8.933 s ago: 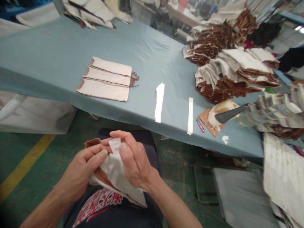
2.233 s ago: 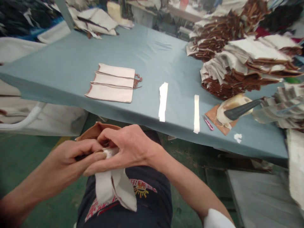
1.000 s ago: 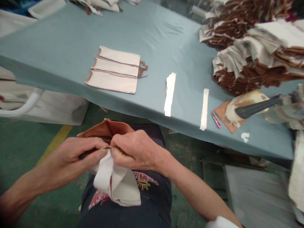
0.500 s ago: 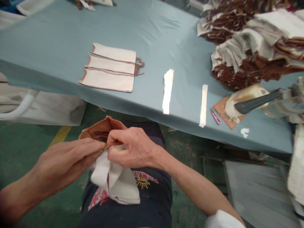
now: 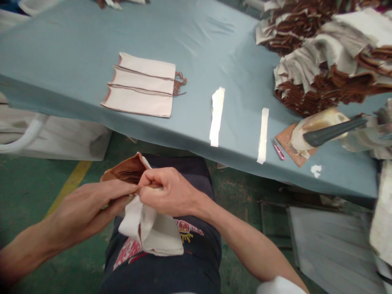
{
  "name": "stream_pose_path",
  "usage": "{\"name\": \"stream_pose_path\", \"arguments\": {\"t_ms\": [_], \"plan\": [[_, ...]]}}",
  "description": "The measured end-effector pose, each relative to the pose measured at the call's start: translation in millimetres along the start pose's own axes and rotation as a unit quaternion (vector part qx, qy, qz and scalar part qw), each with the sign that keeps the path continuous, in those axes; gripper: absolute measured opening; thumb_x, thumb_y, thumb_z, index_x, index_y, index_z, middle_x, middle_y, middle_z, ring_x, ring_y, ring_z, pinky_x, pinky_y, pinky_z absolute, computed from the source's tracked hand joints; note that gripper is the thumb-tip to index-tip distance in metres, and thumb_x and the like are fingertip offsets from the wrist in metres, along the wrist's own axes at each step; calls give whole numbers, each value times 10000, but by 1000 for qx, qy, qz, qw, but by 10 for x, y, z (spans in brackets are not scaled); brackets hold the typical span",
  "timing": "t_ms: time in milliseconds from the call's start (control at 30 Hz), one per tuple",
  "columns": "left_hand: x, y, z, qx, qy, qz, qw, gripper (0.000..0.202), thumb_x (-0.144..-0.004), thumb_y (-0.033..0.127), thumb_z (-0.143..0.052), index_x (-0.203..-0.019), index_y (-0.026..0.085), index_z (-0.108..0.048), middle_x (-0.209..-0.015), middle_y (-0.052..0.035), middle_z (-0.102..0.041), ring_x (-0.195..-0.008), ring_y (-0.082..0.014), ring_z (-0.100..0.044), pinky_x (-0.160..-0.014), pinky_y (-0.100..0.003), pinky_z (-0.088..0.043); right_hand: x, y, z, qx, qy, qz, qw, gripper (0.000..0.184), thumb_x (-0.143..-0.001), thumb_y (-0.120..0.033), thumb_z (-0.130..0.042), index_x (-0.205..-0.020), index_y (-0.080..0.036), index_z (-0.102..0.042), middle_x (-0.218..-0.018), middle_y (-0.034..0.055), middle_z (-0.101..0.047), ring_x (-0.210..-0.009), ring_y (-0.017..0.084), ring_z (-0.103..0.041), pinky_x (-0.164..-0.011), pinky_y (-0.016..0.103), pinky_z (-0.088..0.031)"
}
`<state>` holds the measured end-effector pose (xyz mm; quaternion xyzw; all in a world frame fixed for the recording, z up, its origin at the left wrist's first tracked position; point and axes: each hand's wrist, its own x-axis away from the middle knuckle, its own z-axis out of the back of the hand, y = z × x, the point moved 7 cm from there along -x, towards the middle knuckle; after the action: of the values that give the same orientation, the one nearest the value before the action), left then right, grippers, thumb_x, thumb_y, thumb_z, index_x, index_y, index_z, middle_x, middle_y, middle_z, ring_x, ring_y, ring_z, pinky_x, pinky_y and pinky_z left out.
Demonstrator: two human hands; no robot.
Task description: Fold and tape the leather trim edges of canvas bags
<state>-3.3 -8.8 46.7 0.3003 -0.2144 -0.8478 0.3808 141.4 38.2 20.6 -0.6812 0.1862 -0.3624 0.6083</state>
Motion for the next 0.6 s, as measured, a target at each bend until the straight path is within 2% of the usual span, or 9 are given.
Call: {"name": "stream_pose_path", "arguments": {"t_ms": [67, 133, 233, 300, 367, 467, 533, 600], "plan": [[-7, -26, 59, 17, -25, 65, 997, 202, -1100, 302, -591, -1295, 279, -641, -1070, -16, -831, -884, -180, -802, -792, -241, -591, 62, -153, 53, 97, 25, 83, 991, 56, -755, -216, -525, -729, -198, -570, -613, -64, -486, -538, 84, -390, -511, 214, -277], [-24, -21, 118, 48, -60, 103, 992, 208, -1104, 388, -597, -1280, 295, -657, -1076, 8, -825, -885, -169, -791, -756, -217, -561, 141, -301, 74, 200, 50, 171, 964, 82, -772, -179, -518, -733, -189, -590, -618, -59, -517, -531, 79, -391, -532, 224, -275], [-80, 11, 153, 91, -103, 110, 984, 176, -1137, 358, -533, -1177, 297, -693, -999, 47, -809, -834, -135, -755, -721, -197, -508, 232, -418, 47, 300, 71, 248, 918, 123, -786, -143, -509, -754, -185, -620, -611, -47, -557, -538, 89, -430, -547, 241, -282], [-130, 42, 127, 83, -113, 82, 987, 225, -1156, 317, -489, -1063, 263, -686, -890, 49, -770, -752, -122, -710, -692, -212, -478, 269, -447, 18, 319, 76, 272, 905, 129, -779, -130, -506, -758, -188, -619, -603, -45, -560, -545, 96, -443, -546, 246, -289], [-188, 107, 112, 32, -78, 13, 996, 295, -1166, 285, -454, -948, 230, -644, -793, 30, -716, -673, -133, -652, -653, -258, -442, 287, -442, 7, 283, 79, 273, 916, 119, -781, -126, -507, -751, -190, -603, -595, -61, -532, -517, 82, -406, -531, 235, -291], [-233, 195, 100, -73, 5, -81, 994, 372, -1168, 247, -421, -834, 221, -585, -693, 5, -668, -598, -159, -592, -608, -315, -393, 270, -345, 29, 177, 85, 226, 954, 95, -806, -152, -515, -753, -196, -582, -596, -83, -488, -484, 64, -348, -497, 206, -297], [-246, 171, 57, -87, 9, -86, 992, 401, -1168, 238, -404, -803, 224, -570, -652, 9, -653, -570, -157, -587, -589, -310, -391, 258, -276, 35, 152, 91, 204, 963, 90, -813, -163, -516, -762, -197, -582, -609, -79, -500, -494, 68, -364, -495, 201, -311], [-243, 115, 20, -43, -16, -66, 997, 384, -1167, 241, -396, -836, 218, -590, -664, 19, -666, -565, -143, -604, -579, -284, -406, 267, -277, 25, 191, 95, 224, 951, 104, -814, -150, -515, -770, -195, -598, -634, -61, -550, -524, 78, -425, -527, 213, -340]]}}
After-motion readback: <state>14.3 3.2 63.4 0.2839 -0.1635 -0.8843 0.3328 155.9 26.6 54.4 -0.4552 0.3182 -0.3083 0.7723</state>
